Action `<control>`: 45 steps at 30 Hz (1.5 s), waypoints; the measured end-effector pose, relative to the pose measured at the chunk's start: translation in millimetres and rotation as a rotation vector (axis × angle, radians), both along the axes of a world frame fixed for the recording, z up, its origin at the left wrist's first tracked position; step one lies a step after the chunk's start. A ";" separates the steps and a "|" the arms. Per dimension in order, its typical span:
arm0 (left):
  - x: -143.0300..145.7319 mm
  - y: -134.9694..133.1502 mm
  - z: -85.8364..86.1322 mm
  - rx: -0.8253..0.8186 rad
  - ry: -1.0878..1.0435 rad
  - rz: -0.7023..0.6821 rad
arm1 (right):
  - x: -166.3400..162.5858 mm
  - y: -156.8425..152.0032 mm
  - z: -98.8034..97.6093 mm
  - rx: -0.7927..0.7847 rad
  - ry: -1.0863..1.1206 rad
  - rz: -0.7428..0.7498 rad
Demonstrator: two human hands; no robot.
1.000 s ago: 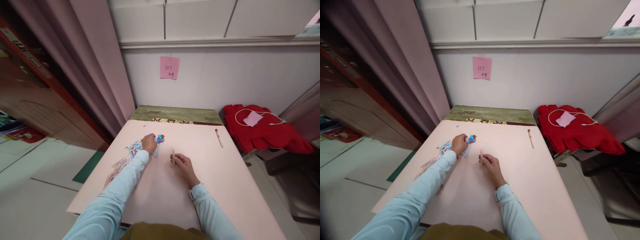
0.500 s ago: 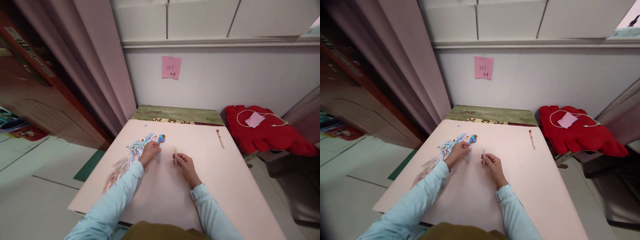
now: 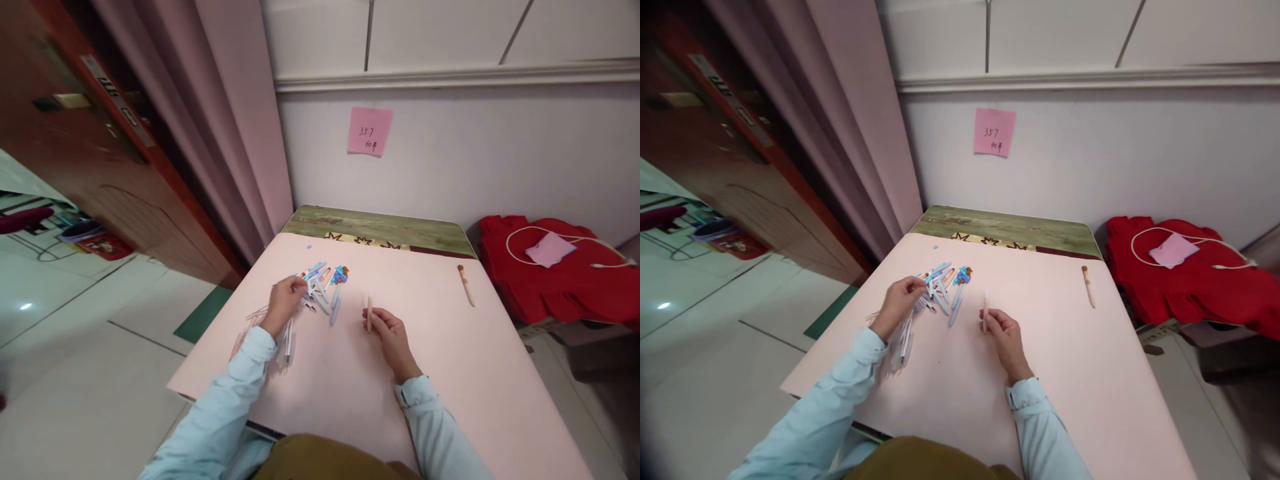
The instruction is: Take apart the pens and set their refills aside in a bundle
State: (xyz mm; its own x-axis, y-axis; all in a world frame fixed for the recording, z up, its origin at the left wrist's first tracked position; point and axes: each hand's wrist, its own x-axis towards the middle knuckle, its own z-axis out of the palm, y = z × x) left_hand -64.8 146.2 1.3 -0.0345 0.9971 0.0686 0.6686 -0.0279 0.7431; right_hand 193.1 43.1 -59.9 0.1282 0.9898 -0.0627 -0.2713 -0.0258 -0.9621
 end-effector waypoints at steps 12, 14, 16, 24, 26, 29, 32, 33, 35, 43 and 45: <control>-17.5 30.8 -4.6 -0.001 0.455 -0.084 | -0.3 -0.9 -6.0 -0.020 0.009 -0.036; -10.4 31.7 -7.6 -0.008 0.461 -0.116 | -0.3 -0.8 -6.5 -0.020 0.015 -0.035; -6.8 30.1 -9.7 -0.011 0.462 -0.136 | -0.3 -0.4 -6.9 -0.017 0.020 -0.031; -1.2 3.4 -13.3 0.006 0.437 -0.186 | -0.3 0.9 -2.5 -0.001 -0.006 -0.023; 0.1 -4.1 -14.3 0.014 0.425 -0.210 | -0.4 0.9 -1.8 0.001 -0.008 -0.022; 2.0 -15.8 -16.4 0.064 0.373 -0.246 | -0.2 1.2 -2.3 -0.004 -0.007 -0.019; 7.0 -31.0 -18.3 0.138 0.308 -0.291 | 0.0 1.3 -3.0 -0.004 -0.010 -0.019; 9.8 -37.1 -18.5 0.150 0.292 -0.306 | 0.0 1.1 -2.9 -0.002 -0.007 -0.019; 15.9 -49.1 -17.4 0.152 0.257 -0.340 | 0.0 0.5 -2.5 -0.002 0.004 -0.019; -40.8 -22.0 10.8 0.135 0.279 0.019 | 1.0 -1.8 -4.1 -0.013 0.007 -0.025; -73.0 -1.1 15.4 -0.047 0.453 0.232 | 1.1 -1.7 -5.4 -0.013 0.001 -0.020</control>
State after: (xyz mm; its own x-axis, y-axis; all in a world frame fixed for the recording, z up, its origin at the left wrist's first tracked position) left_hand -137.8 145.0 16.7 -0.2327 0.9690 0.0834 0.9085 0.1860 0.3743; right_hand 194.2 41.4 -65.3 0.1482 0.9860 -0.0761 -0.2732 -0.0332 -0.9614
